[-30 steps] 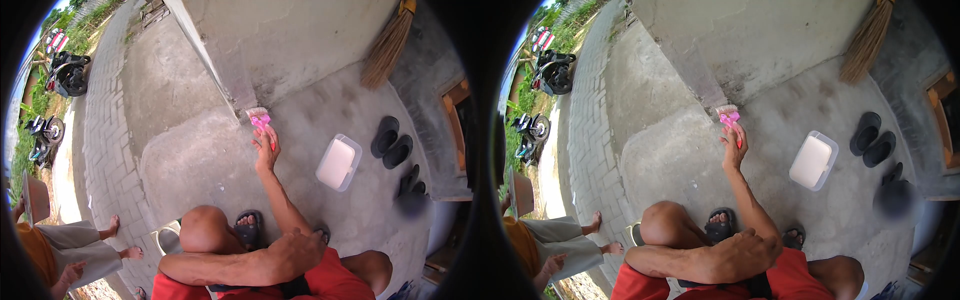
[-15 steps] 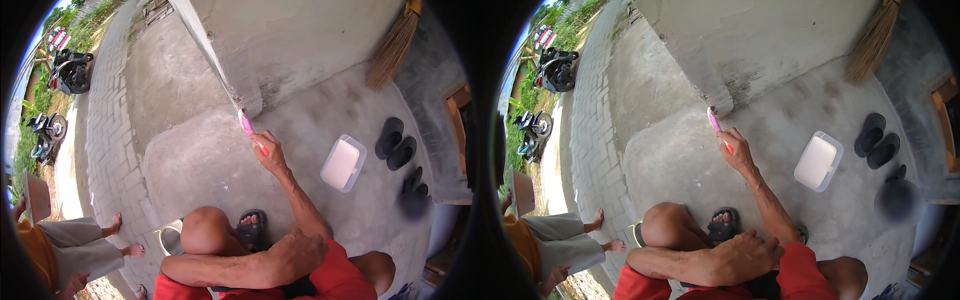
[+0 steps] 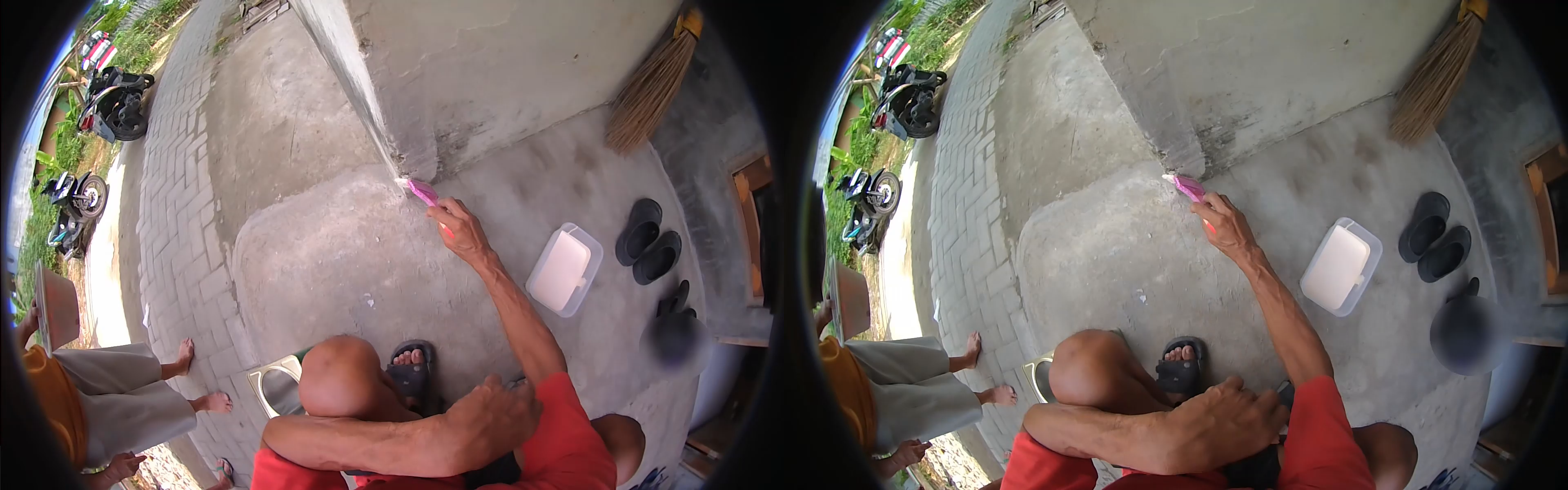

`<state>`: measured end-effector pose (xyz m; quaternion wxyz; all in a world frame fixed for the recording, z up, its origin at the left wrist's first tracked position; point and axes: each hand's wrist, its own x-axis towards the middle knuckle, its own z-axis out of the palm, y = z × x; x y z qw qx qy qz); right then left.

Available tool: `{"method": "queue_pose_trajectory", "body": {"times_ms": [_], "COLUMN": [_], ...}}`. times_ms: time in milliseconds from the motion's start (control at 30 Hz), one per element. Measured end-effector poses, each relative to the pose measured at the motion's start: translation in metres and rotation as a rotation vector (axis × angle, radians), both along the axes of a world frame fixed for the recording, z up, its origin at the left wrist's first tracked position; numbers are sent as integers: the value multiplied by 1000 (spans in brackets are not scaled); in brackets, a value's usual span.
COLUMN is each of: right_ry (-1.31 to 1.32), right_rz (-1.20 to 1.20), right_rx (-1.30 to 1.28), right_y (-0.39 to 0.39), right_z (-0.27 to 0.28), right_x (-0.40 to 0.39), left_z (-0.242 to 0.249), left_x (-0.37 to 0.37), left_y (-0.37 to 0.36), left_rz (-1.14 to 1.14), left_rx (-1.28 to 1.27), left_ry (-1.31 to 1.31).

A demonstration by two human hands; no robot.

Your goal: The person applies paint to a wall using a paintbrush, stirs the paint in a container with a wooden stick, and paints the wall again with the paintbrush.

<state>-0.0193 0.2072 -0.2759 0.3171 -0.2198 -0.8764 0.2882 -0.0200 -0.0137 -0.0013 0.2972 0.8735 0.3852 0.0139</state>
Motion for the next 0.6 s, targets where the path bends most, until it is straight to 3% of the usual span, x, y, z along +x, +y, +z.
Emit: {"method": "queue_pose_trajectory", "body": {"times_ms": [167,300,467,600], "right_ry": [-76,-104,-164,-97], "right_rz": [53,-67,-28,-15], "right_rx": [152,105,148,211], "right_y": [-16,-3,-5,22], "right_z": [4,12,14,50], "right_x": [-3,-6,-1,13], "left_z": [1,1,-2,-4], "left_x": [-4,-5,-6,-4], "left_y": [-2,0,0,1], "left_rz": [53,56,28,47], "left_rx": [34,62,89,69], "left_ry": [-25,-37,-10,-46]}}
